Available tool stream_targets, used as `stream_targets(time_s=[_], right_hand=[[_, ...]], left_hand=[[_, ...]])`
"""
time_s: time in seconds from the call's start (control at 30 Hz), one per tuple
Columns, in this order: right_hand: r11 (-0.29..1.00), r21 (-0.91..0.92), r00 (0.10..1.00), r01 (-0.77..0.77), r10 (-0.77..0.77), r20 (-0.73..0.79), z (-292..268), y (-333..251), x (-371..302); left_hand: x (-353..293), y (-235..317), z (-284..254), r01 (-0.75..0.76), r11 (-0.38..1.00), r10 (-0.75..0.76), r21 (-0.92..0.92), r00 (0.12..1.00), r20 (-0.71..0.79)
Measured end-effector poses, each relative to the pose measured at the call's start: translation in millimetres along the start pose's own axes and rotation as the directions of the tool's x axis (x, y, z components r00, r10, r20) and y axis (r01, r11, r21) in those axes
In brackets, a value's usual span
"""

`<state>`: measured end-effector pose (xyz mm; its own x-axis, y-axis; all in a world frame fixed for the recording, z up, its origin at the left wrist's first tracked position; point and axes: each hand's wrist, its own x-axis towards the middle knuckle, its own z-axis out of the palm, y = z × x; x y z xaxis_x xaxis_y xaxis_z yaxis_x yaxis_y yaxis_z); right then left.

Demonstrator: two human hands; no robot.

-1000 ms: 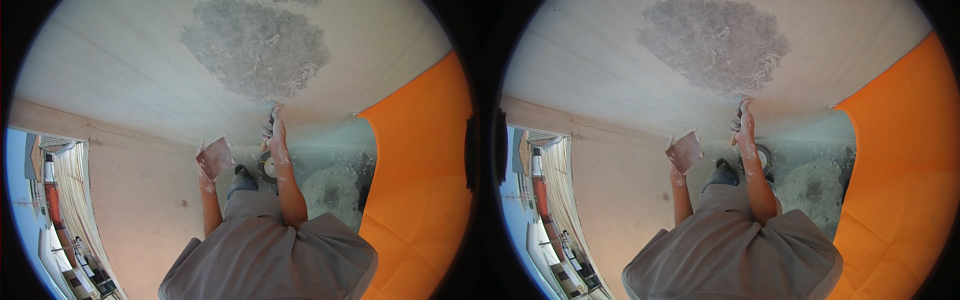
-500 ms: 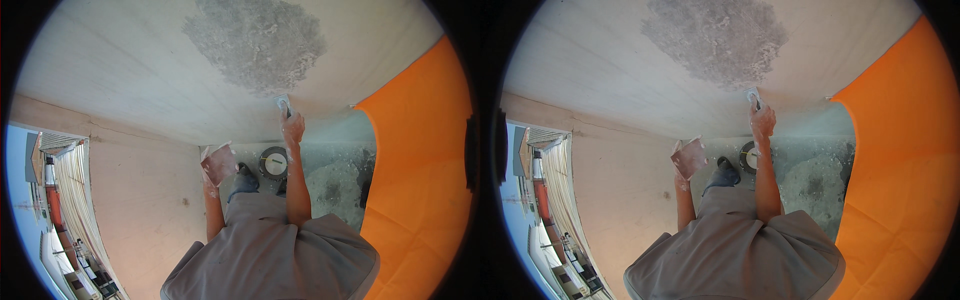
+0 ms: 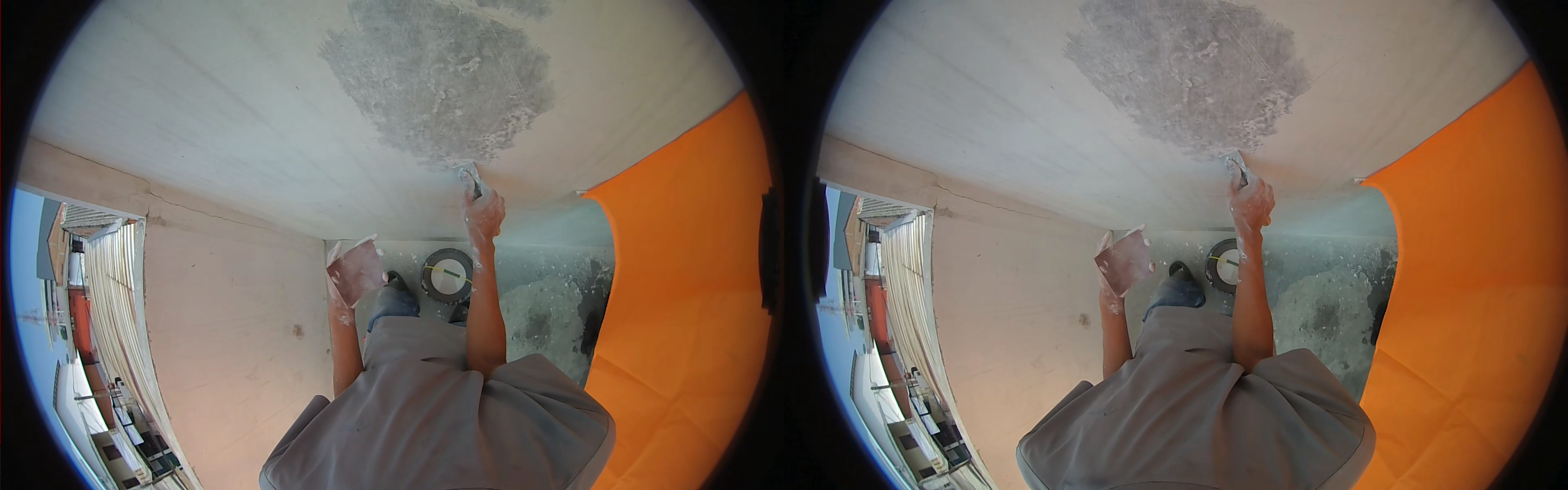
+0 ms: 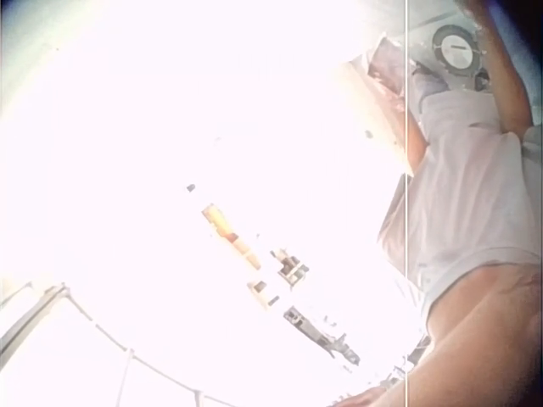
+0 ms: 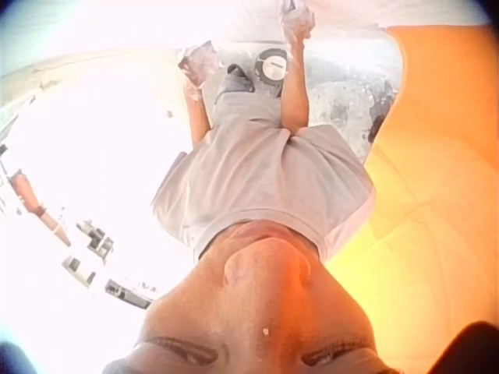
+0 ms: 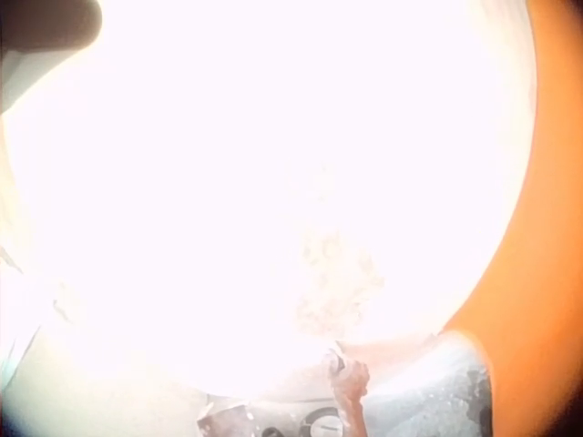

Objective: The recorder uses sandpaper and a putty knife to sand down a patched area on a wall.

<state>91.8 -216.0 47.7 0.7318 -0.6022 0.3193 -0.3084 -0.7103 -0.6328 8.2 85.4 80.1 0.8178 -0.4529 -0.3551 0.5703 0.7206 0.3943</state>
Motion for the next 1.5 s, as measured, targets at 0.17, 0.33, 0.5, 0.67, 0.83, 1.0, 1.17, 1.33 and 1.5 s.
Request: stream_targets(time_s=[0.17, 0.33, 0.5, 0.67, 0.83, 1.0, 1.17, 1.33, 1.5], right_hand=[[0.871, 0.375, 0.934, -0.318, 0.219, 0.283, 8, -25, -3], [0.696, 0.496, 0.854, -0.519, 0.394, 0.341, 48, -8, -8], [0.134, 0.684, 0.694, -0.717, 0.231, 0.682, 4, -54, -13], [-0.103, 0.627, 0.612, -0.773, 0.142, 0.778, 8, -71, -21], [-0.445, 0.531, 0.601, -0.721, -0.021, 0.799, 9, -93, -18], [-0.450, 0.606, 0.649, -0.656, 0.074, 0.757, 11, -94, -26], [0.593, 0.665, 0.890, -0.454, 0.334, 0.310, 40, -13, -7], [0.706, 0.609, 0.930, -0.362, 0.229, 0.288, 11, -41, -16], [0.674, 0.652, 0.938, -0.348, 0.244, 0.247, 31, -32, -14]], left_hand=[[15, 8, 10, -0.010, 0.999, 0.008, 0.041, 0.999, 0.031], [37, 10, 30, 0.023, 0.999, -0.024, 0.042, 0.999, 0.034], [36, 17, 28, 0.005, 0.998, -0.009, 0.057, 0.997, 0.073], [20, 26, 19, -0.036, 0.999, 0.035, 0.034, 0.999, 0.031], [2, 29, 12, -0.063, 0.995, 0.058, 0.080, 0.996, 0.062], [-22, 25, -20, -0.044, 0.994, 0.041, 0.099, 0.999, 0.030], [-33, 8, -25, -0.035, 0.999, 0.034, -0.012, 0.997, -0.073], [-58, -1, -40, -0.046, 0.997, 0.039, -0.066, 0.994, -0.105], [-55, -2, -41, -0.089, 0.993, 0.086, -0.082, 0.996, -0.036]])
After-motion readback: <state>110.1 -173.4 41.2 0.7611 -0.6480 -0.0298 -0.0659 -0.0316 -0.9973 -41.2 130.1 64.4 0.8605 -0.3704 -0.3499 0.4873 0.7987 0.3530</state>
